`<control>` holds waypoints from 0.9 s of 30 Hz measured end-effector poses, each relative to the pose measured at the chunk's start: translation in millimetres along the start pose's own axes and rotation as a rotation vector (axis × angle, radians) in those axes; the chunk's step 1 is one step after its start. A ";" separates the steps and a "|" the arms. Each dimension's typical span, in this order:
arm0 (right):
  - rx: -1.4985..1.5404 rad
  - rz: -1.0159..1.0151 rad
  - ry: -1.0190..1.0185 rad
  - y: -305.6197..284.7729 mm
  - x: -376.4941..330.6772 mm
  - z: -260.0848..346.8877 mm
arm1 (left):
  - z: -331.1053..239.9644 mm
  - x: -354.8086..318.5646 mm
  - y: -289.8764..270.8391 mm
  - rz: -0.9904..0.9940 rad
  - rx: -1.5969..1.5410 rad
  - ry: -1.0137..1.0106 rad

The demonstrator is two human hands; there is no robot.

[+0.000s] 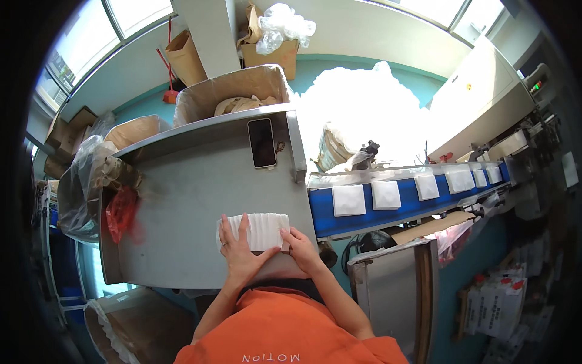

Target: Organizing and preparing pleated paper filters from a machine onto a packaging station.

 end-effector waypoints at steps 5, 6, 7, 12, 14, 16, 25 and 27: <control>-0.046 -0.179 -0.014 -62.5 2.6 -5.5 | 2.9 1.9 5.2 -0.065 -0.046 0.044; 0.081 -0.249 -0.109 -67.0 0.8 4.1 | 4.0 1.6 6.8 -0.064 -0.046 0.042; 0.080 -0.261 -0.139 -67.1 3.0 11.5 | 3.9 1.4 8.5 -0.062 -0.073 0.060; -0.655 -0.069 -0.396 9.0 -8.5 29.3 | -6.7 -0.4 19.3 -0.022 -0.156 0.178; -0.585 -0.078 -0.382 1.6 -4.0 22.7 | -15.1 -1.9 11.8 -0.061 -0.102 0.117; -0.098 -0.032 -0.129 -10.9 1.1 6.6 | -12.7 0.3 9.4 -0.074 -0.077 0.092; 0.065 -0.210 -0.147 -56.5 9.2 19.4 | -3.0 2.4 16.2 -0.091 -0.126 0.128; -0.402 -0.142 -0.275 -25.0 4.2 23.6 | -2.2 1.3 21.9 -0.059 -0.181 0.169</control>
Point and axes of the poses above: each hand's wrist, its own x-axis towards the middle knuckle, its own y-axis out of the palm, z = x × y, the point moved 6 cm from there along x, towards the middle knuckle, and after that the axes turned 6 degrees about x, right-handed, at the moved point
